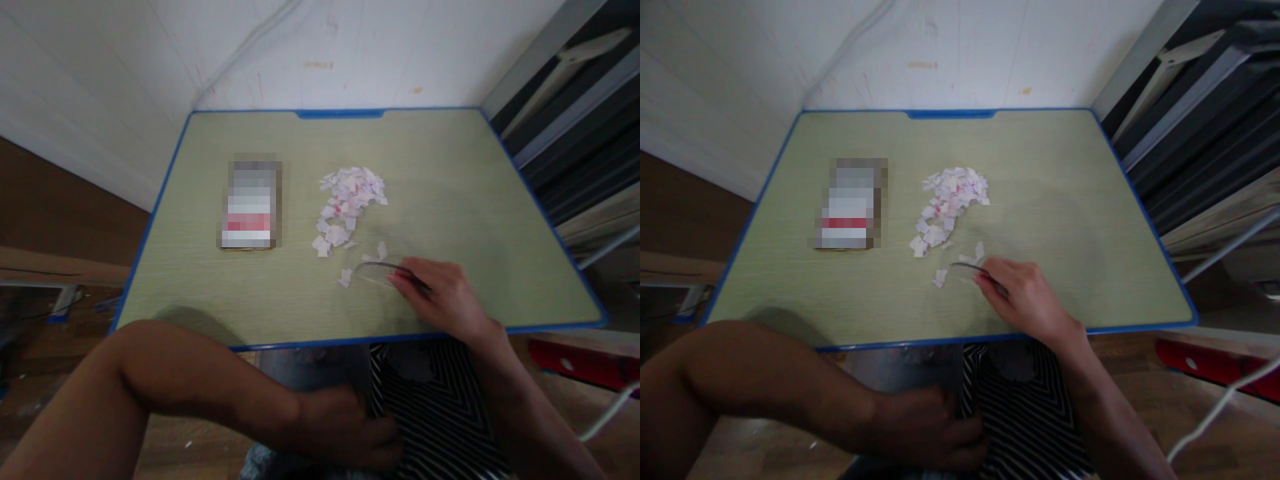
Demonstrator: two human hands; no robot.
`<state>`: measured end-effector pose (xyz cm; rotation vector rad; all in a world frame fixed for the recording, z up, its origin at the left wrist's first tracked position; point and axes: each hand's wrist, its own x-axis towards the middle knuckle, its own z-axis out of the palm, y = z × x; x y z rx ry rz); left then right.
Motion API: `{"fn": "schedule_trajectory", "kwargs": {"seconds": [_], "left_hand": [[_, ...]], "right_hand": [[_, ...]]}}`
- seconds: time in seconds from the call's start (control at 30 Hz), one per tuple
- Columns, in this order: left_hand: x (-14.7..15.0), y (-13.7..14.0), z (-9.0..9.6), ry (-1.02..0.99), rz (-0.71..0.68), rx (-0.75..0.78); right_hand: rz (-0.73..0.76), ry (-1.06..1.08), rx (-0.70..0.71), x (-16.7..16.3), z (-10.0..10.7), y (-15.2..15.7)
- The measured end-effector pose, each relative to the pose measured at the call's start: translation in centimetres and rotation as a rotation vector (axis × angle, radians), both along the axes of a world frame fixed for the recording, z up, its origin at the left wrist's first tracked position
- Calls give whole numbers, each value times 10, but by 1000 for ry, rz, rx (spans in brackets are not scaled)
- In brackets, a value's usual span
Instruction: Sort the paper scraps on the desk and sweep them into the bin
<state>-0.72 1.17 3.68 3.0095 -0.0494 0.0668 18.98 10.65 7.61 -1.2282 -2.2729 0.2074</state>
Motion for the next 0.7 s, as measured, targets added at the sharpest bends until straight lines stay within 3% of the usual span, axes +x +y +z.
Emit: {"fn": "schedule_trajectory", "kwargs": {"seconds": [0.27, 0.47, 0.7], "left_hand": [[1, 0, -1, -43, 25, -1], [-1, 0, -1, -8, 4, -17], [0, -1, -1, 16, -5, -50]], "right_hand": [[-47, 91, 0, -5, -2, 3], [-12, 65, -10, -8, -5, 3], [2, -26, 72, -7, -2, 2]]}}
